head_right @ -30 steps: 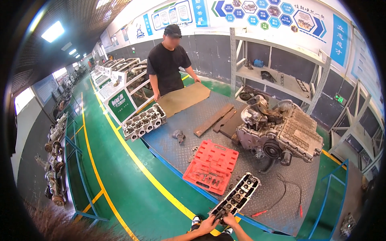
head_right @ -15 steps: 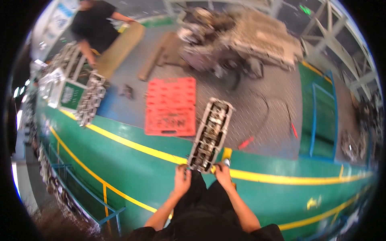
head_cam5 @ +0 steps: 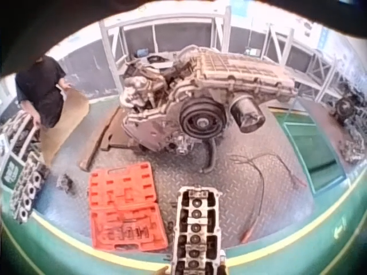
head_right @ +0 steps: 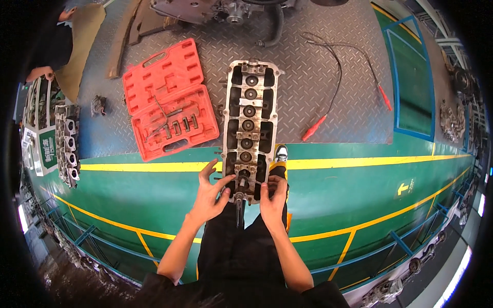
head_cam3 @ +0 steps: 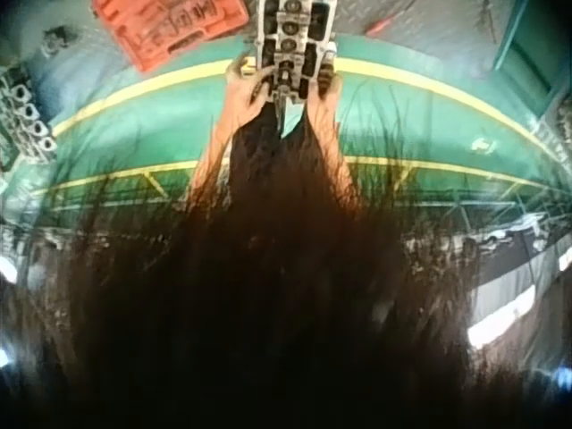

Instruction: The person uses a valve spring compressor and a wrench to compress valve springs and remove valve keepers from an engine cylinder head. They repeatedly install the compressor, tighten it, remove the keepers, then release and reposition the tool to work on different valves.

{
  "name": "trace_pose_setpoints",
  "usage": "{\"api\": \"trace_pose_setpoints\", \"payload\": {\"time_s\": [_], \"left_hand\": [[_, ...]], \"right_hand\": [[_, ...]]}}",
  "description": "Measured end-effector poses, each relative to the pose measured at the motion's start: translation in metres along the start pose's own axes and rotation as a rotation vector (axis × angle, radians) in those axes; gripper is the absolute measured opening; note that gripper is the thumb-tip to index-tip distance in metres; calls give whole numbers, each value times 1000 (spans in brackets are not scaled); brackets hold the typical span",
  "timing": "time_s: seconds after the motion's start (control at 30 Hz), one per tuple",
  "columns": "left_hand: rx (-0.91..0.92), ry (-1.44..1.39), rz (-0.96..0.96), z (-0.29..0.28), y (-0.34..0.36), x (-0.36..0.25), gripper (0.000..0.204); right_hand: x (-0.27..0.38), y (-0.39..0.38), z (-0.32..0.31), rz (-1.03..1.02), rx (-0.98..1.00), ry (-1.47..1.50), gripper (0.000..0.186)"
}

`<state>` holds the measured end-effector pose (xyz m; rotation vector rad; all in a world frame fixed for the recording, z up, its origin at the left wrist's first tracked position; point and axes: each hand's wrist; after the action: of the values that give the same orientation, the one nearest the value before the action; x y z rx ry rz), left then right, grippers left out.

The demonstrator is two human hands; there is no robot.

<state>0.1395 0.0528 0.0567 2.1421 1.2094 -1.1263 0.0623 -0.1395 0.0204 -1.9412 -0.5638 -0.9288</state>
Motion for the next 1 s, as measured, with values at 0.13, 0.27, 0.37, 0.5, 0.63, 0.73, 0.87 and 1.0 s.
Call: {"api": "trace_pose_setpoints", "payload": {"time_s": [0.13,0.27,0.37,0.5,0.63,0.73,0.87,1.0], "left_hand": [[91,-60,-1,-7,18,10,32],[138,-32,18,-7,24,21,30],[174,2,17,-6,28,22,31],[219,3,-14,-2,31,20,32],[229,-3,-55,10,26,27,35],[202,30,-64,15,23,28,40],[154,33,-60,21,25,26,32],[90,-73,-31,26,23,28,30]], "right_hand": [[1,2,4,34,-19,52,22],[5,0,7,55,-33,23,22],[13,-2,7,94,-55,42,24],[4,-3,11,41,-109,21,24],[2,-5,18,18,-132,82,22],[-1,-2,24,-83,-157,74,22],[-6,-5,26,-81,-148,52,24],[-10,-11,21,-75,-122,74,27]]}}
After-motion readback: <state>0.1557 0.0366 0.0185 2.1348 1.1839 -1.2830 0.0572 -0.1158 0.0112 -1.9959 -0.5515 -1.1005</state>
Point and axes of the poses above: each hand's wrist, its own y-axis towards the middle knuckle, its own z-axis out of the palm, x = y × z, and after that the axes turned 7 degrees about z, right-handed
